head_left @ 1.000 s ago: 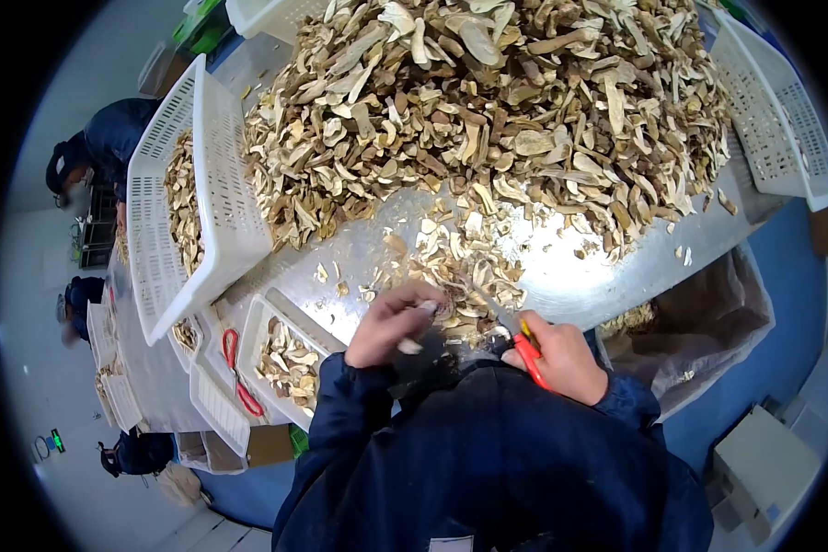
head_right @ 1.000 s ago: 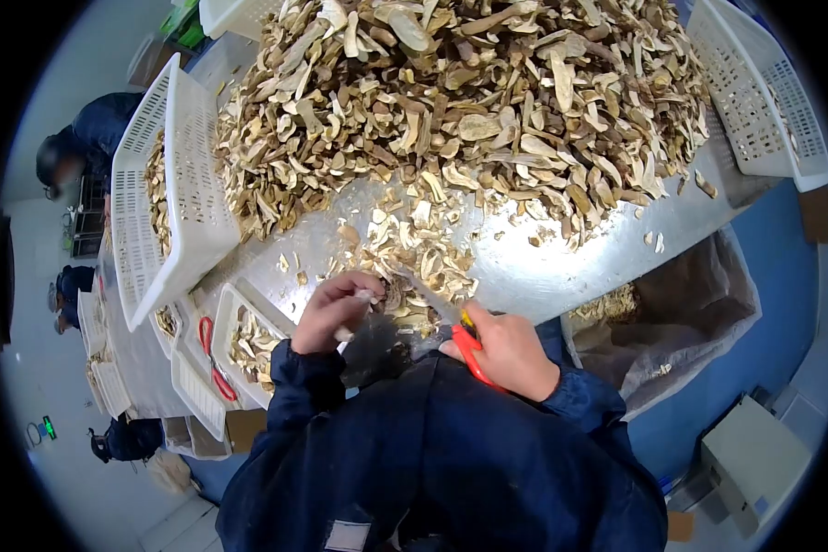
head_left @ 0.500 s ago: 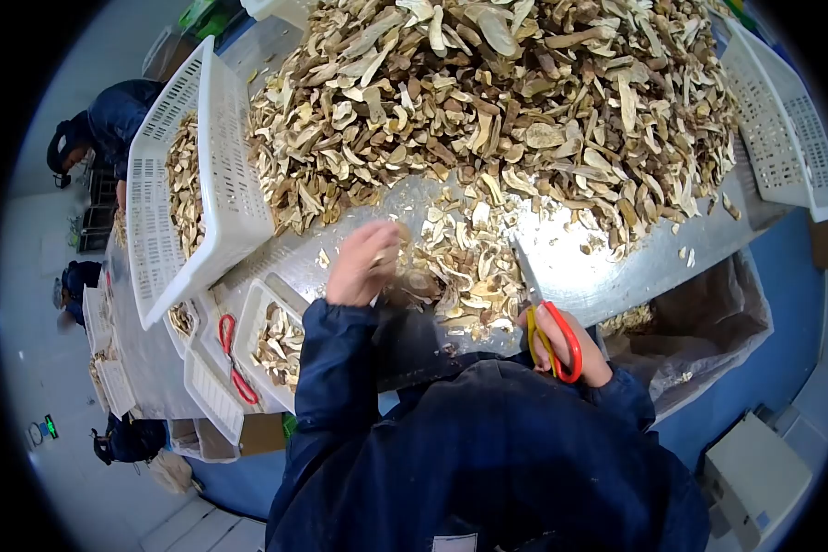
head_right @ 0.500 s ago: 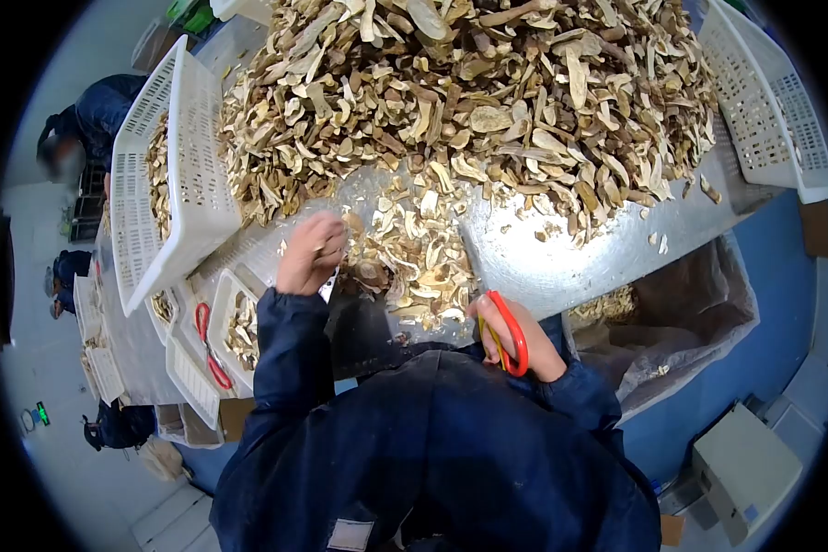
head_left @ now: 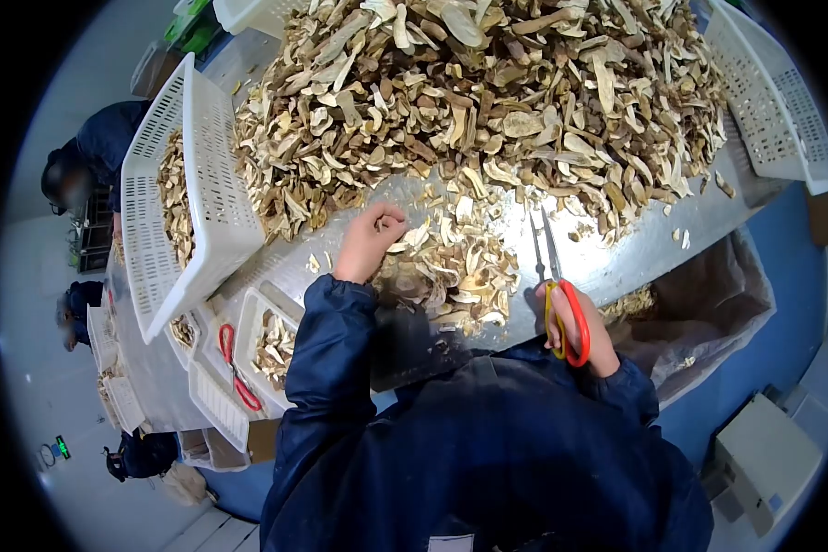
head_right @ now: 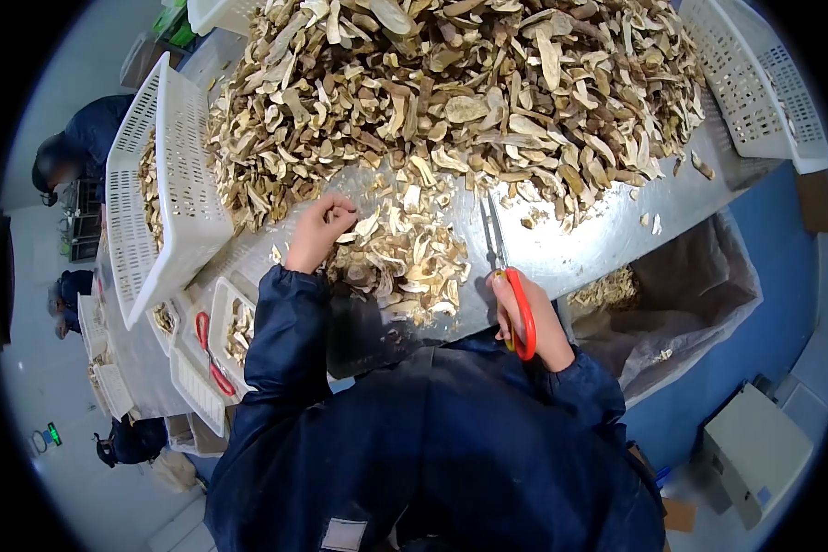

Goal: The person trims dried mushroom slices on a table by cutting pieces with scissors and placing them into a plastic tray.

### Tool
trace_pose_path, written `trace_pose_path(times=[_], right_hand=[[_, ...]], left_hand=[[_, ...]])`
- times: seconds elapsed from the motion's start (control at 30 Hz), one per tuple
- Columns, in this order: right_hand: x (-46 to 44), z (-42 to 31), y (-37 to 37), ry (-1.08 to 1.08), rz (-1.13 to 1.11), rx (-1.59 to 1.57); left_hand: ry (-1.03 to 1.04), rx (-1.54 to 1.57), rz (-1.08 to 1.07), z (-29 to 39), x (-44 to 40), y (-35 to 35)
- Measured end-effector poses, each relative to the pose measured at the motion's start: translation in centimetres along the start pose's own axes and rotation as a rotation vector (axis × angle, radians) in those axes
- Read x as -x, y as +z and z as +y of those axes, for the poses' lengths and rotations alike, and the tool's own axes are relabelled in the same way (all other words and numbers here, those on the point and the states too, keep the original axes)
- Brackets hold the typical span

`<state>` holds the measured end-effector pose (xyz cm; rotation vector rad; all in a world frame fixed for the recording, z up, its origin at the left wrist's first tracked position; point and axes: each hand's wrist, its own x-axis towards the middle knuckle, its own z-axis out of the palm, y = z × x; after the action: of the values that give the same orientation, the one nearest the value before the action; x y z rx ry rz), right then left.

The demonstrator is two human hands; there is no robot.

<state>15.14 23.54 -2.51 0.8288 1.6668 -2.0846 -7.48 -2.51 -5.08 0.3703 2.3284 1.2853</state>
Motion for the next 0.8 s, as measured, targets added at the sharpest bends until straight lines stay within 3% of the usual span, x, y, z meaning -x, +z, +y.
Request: trace_pose_path(times=[0.13,0.37,0.47,0.57,0.67,0.7,0.8], right_hand=[[-0.3,-0.1,-0.1,-0.022,-0.015,0.007],[-0.3,0.0,-0.1,-0.033,-0.021,-0.004],[-0.4,0.4,-0.2,-0.046,-0.008,-0.030],[-0.4,0.5,-0.3,-0.056,-0.001,-0.042],[-0.6,0.4,-0.3,-0.050,-0.009,-0.029],[-0.6,0.3,-0.4,-0.047,-0.012,-0.024],[-0.6,0.3,-0.4,-0.039,-0.014,-0.038]], left_hand=[[0.221,-0.229,0.053,0.4,0.8,-0.1],[0.146,-0.385,-0.083,0.8,0.6,1.0],[0.076,-0.176,-0.068,0.9,1.2,0.5],[-0.248,0.922,-0.286,0.6,1.8,-2.4],[-0.240,1.398,-0.284,-0.9,2.3,-2.9],[-0.261,1.260,-0.131,0.3,2.6,-2.3],[-0.227,0.919,-0.218,1.8,2.5,-1.5]])
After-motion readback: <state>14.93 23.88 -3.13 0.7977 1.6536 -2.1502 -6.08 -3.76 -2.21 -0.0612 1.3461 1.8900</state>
